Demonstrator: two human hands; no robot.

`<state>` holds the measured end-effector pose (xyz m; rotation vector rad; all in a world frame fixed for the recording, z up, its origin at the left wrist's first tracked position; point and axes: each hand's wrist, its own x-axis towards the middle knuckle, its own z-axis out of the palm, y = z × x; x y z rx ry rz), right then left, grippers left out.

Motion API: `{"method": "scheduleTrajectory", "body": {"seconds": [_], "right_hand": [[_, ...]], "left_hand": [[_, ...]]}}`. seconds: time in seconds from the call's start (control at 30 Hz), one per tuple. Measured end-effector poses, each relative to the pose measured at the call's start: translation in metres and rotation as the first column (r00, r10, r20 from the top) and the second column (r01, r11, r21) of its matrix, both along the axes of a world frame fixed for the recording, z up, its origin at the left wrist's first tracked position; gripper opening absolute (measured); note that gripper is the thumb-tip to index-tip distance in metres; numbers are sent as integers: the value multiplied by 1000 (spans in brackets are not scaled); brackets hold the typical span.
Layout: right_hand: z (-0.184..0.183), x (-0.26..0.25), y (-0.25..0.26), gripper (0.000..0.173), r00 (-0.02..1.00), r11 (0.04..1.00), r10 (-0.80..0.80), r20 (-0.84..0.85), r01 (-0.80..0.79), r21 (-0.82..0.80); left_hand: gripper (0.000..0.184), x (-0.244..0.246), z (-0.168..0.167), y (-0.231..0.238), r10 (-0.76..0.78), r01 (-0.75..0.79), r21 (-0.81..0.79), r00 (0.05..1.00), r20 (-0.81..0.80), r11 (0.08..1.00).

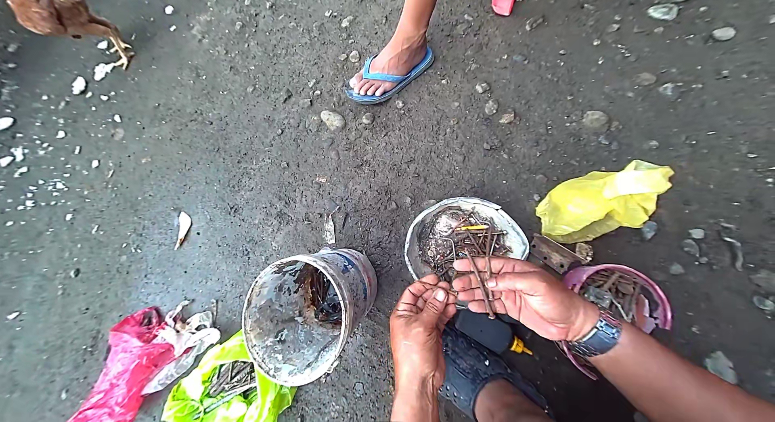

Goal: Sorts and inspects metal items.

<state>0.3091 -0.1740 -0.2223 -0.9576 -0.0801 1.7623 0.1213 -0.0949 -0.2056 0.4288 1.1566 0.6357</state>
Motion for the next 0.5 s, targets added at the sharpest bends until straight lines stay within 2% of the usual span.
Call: {"method": "scheduleTrajectory", "body": {"seconds": [0.5], "right_hand": [[0,1,1,44,1000,999,31,4,-31,-15]], "left_hand": [[23,-3,-8,-4,-94,101,68,991,-96,993]]}}
